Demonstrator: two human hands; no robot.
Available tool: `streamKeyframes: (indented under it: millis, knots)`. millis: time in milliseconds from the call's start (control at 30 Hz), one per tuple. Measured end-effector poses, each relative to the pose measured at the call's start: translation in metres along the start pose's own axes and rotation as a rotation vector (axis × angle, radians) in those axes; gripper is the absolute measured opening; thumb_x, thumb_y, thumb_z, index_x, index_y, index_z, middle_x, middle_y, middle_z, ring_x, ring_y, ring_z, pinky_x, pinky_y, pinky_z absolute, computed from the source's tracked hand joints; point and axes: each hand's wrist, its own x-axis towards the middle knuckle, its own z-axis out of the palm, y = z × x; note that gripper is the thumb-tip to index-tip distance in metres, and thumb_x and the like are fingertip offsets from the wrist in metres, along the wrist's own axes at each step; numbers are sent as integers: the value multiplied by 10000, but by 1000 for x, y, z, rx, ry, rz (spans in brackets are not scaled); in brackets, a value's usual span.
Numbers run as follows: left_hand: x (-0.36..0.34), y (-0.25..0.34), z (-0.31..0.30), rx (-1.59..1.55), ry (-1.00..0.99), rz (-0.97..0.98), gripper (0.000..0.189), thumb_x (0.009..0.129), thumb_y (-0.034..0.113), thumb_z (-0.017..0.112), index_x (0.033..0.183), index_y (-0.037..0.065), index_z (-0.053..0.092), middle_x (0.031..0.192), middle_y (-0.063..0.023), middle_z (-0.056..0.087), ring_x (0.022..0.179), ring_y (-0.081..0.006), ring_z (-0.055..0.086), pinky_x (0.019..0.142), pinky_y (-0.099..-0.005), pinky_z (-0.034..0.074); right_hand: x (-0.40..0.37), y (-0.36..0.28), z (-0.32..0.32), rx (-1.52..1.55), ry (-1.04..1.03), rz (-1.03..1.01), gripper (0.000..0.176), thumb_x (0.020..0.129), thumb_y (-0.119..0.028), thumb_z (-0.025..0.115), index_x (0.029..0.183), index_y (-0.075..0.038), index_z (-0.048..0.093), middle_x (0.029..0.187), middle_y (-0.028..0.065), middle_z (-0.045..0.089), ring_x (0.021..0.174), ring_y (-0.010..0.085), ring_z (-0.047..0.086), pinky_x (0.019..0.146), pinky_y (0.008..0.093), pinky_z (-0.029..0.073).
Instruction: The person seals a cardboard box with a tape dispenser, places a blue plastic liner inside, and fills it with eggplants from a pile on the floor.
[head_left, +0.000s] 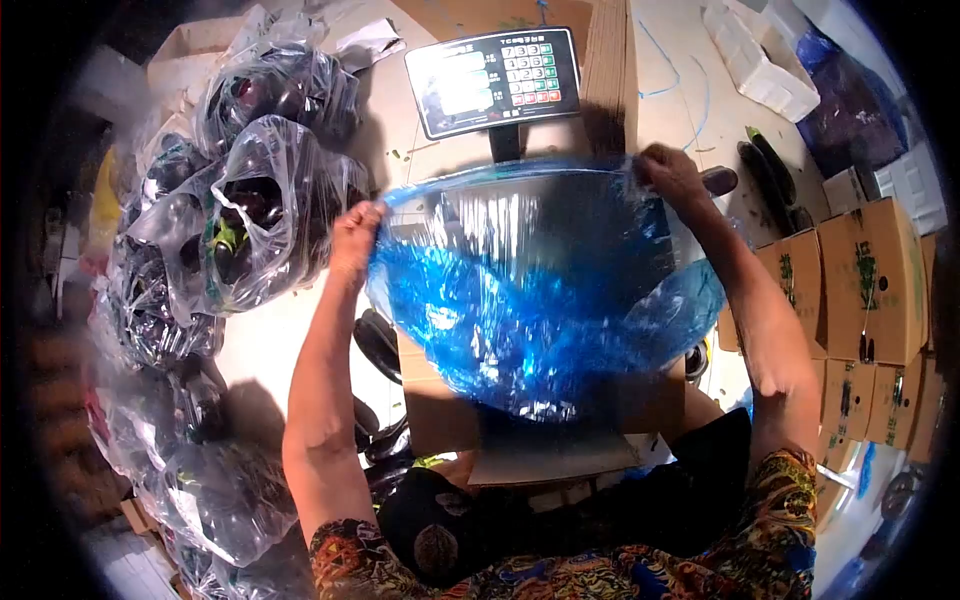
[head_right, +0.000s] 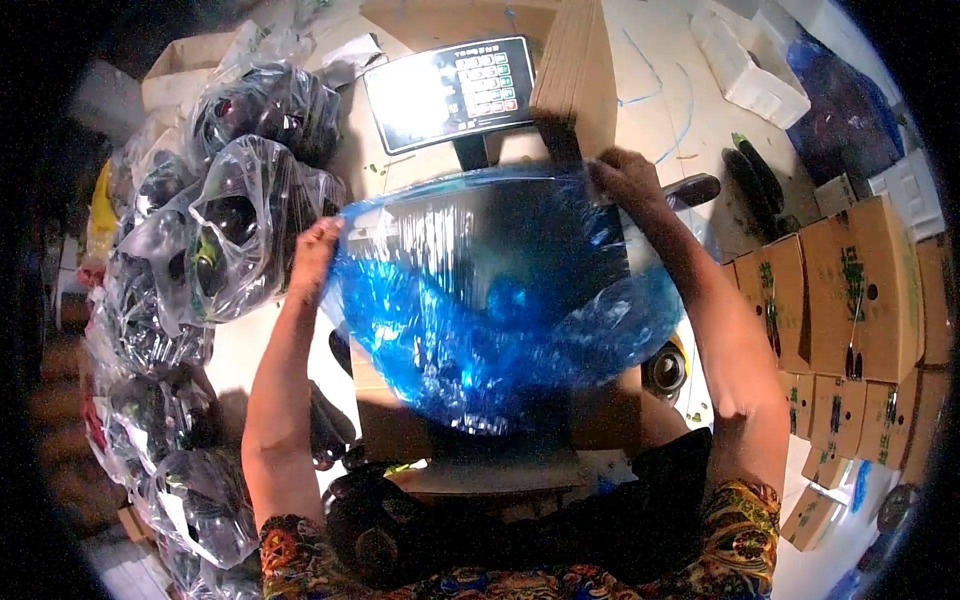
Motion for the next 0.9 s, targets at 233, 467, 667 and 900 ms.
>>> streamKeyframes:
  millis: [233,467,667,900]
  knots:
    - [-79,-99,-29,94,-258,-299,123,872,25,575,960,20,661,855,6,634,741,-94,552,646,-254,470,-38,95,-18,234,-340,-54,221,900,-177,566,1004,-10,665,938,117,678,848,219,631,768,306,484]
    - [-128,-58,-77,242,89,-252,333,857,106,626,1171,2,586,1020,-110,643,854,-185,610,781,-303,503,-127,50,-68,173,-154,63,226,939,-153,545,1054,28,614,973,110,669,847,177,585,768,283,468]
    - [-175,103,2,411,38,374,504,779,97,693,1252,61,522,1203,-96,532,1051,-243,542,866,-377,468,-180,-26,-78,80,51,54,255,953,-211,537,1105,-17,603,951,117,666,819,149,592,744,290,475]
    - [-161,102,61,930,-483,834,281,746,104,702,1008,62,612,1070,-108,566,1059,-303,515,890,-422,390,-188,-22,-68,12,-228,26,341,971,-284,468,1146,-19,592,1018,155,655,895,246,625,778,339,487]
